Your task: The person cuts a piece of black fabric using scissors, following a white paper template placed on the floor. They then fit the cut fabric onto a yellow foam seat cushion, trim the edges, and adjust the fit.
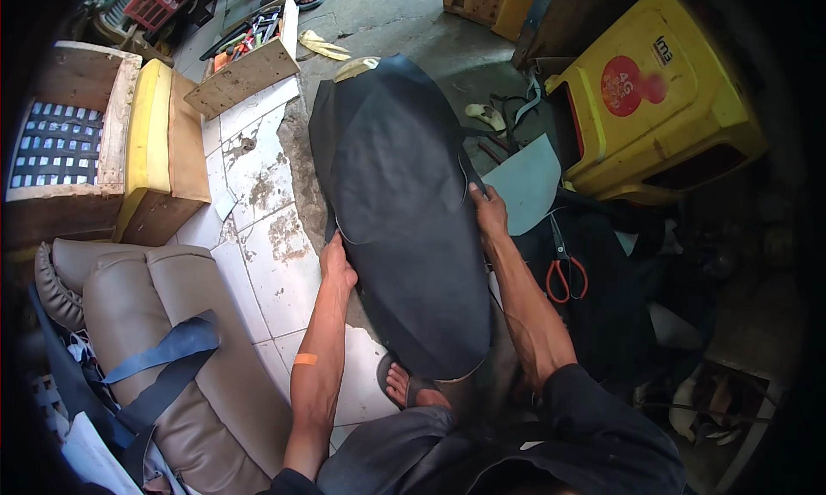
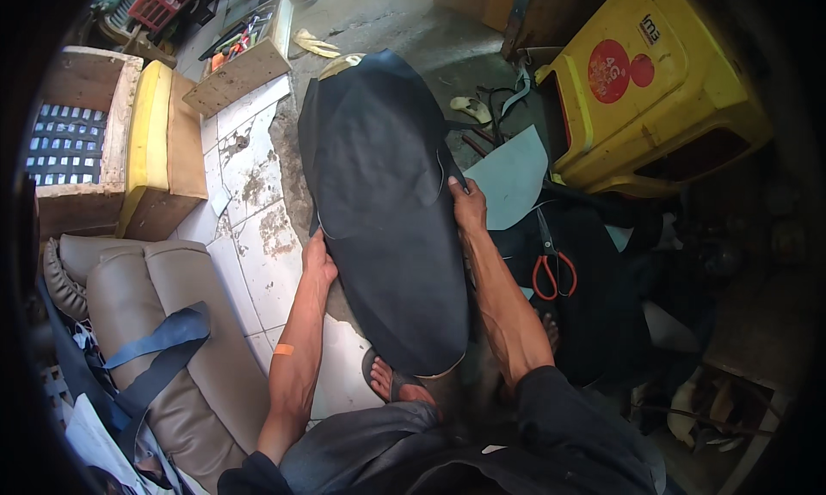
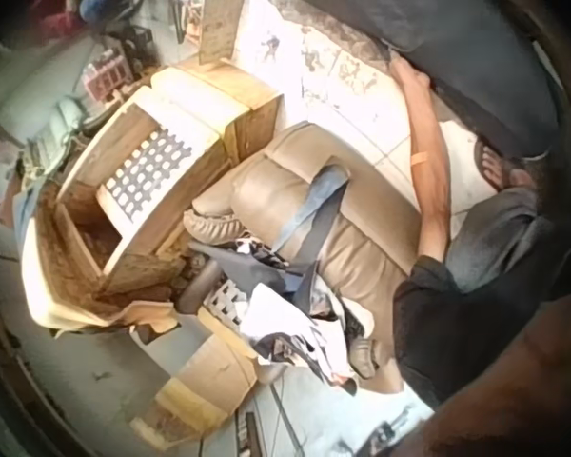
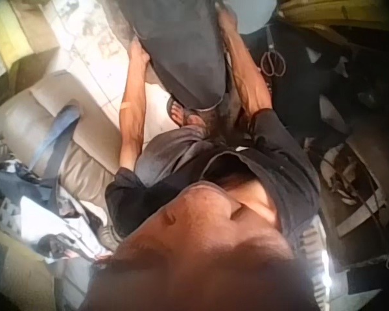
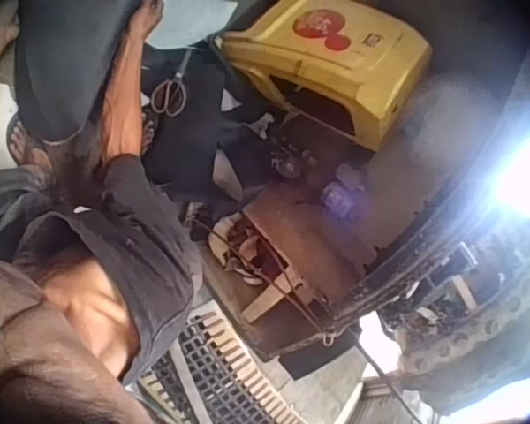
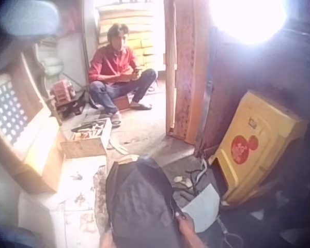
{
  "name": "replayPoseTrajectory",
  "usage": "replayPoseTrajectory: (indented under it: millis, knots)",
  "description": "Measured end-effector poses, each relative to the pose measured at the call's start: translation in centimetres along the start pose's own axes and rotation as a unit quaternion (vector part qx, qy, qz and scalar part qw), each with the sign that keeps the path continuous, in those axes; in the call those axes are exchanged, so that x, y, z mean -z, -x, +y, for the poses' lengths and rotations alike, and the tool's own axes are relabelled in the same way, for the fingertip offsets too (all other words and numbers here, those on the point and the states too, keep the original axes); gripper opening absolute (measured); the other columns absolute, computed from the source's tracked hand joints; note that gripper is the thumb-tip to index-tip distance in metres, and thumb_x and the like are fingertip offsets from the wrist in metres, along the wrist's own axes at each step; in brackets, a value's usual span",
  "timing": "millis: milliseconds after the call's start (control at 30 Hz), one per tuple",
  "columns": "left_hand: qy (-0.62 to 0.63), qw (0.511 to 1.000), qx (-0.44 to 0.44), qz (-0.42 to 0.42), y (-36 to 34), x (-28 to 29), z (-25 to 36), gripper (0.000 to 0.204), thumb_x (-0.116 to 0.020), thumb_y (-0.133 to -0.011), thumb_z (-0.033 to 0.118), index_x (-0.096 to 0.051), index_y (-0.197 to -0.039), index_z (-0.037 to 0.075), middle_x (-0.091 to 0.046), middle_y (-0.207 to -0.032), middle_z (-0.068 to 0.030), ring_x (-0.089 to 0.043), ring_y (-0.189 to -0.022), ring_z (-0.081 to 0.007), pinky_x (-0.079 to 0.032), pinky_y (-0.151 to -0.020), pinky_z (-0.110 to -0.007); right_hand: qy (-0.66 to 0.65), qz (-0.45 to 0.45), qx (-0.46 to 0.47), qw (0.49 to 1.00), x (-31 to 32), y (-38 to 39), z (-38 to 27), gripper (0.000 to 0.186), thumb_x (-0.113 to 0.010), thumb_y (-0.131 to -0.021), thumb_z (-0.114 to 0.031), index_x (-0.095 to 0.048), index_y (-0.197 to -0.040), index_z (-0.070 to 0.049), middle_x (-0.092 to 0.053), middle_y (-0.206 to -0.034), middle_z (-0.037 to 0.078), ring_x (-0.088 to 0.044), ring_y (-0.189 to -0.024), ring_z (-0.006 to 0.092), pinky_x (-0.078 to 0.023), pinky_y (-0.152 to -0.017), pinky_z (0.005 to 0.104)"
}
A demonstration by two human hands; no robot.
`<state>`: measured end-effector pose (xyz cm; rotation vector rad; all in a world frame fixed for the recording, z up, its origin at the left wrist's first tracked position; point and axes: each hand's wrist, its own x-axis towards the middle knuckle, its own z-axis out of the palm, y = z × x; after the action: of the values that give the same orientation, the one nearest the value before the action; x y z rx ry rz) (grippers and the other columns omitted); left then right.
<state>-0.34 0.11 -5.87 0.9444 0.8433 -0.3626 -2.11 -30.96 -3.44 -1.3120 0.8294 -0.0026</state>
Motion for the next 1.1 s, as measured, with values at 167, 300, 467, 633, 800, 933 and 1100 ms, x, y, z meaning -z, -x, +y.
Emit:
replayPoseTrajectory:
  millis: [167,300,467,633,800,933,1100]
  knots:
    - [-0.2,0.956,-0.106,0.186,0.4,0.7,0.1,0.048,-0.053,-0.106,0.023,-0.047,-0.142,-0.007,-0.047,-0.152,-0.0258,-0.046,-0.14,-0.038,-0.037,-0.117,-0.049,0.174,0.061,0.074,0.98,1.5,-0.3,0.0,0.064,-0.052,-0.105,-0.042,-0.049,-0.146,0.008,-0.056,-0.142,0.031,-0.057,-0.131,0.0401,-0.041,-0.112,0.0446]
    - [-0.478,0.74,-0.441,0.171,7.7,-2.7,-0.7,0.065,-0.049,-0.106,0.027,-0.028,-0.155,-0.01,-0.032,-0.158,-0.0339,-0.031,-0.148,-0.0477,-0.025,-0.123,-0.051,0.302,0.116,0.226,0.919,2.4,5.4,-1.5,0.067,-0.051,-0.106,-0.044,-0.042,-0.152,0.004,-0.042,-0.156,0.03,-0.045,-0.141,0.044,-0.037,-0.117,0.0456]
    - [-0.517,0.762,-0.379,0.093,7.4,-5.0,-2.7,0.072,-0.045,-0.107,0.032,-0.02,-0.157,-0.013,-0.025,-0.162,-0.0352,-0.022,-0.153,-0.0477,-0.022,-0.126,-0.05,0.346,-0.041,0.222,0.911,-0.6,7.7,-0.6,0.083,-0.053,-0.104,-0.051,-0.027,-0.16,0.003,-0.036,-0.16,0.032,-0.035,-0.15,0.0438,-0.03,-0.123,0.0434]
    - [-0.54,0.748,-0.375,0.095,6.0,-5.0,-2.8,0.075,-0.046,-0.107,0.035,-0.019,-0.157,-0.013,-0.026,-0.161,-0.0358,-0.026,-0.152,-0.0471,-0.026,-0.125,-0.049,0.15,-0.109,0.039,0.982,0.3,5.5,-1.5,0.095,-0.049,-0.102,-0.063,-0.018,-0.163,0.003,-0.037,-0.161,0.029,-0.033,-0.153,0.0379,-0.028,-0.124,0.0406]
    - [-0.509,0.782,-0.35,0.082,6.0,-4.1,-2.1,0.074,-0.045,-0.107,0.036,-0.02,-0.158,-0.012,-0.027,-0.161,-0.036,-0.028,-0.151,-0.0475,-0.026,-0.124,-0.048,0.044,-0.153,0.01,0.987,-0.4,4.9,-1.6,0.08,-0.042,-0.108,-0.058,-0.03,-0.161,0.001,-0.038,-0.162,0.022,-0.041,-0.147,0.0328,-0.033,-0.12,0.0389]
    - [-0.515,0.781,-0.346,0.069,5.2,-4.0,-2.2,0.073,-0.043,-0.108,0.036,-0.021,-0.158,-0.012,-0.027,-0.161,-0.0358,-0.029,-0.151,-0.0474,-0.026,-0.124,-0.047,0.129,-0.067,0.085,0.986,-0.1,3.6,-1.1,0.076,-0.042,-0.109,-0.054,-0.027,-0.163,-0.002,-0.036,-0.164,0.023,-0.035,-0.152,0.035,-0.028,-0.123,0.04]
    - [-0.508,0.786,-0.346,0.063,5.3,-3.2,-2.8,0.073,-0.043,-0.108,0.037,-0.022,-0.158,-0.012,-0.029,-0.161,-0.0359,-0.03,-0.151,-0.0467,-0.026,-0.124,-0.046,0.022,-0.161,0.02,0.986,0.1,3.8,-1.4,0.082,-0.044,-0.107,-0.058,-0.023,-0.165,-0.004,-0.033,-0.166,0.022,-0.031,-0.154,0.0336,-0.025,-0.124,0.0385]
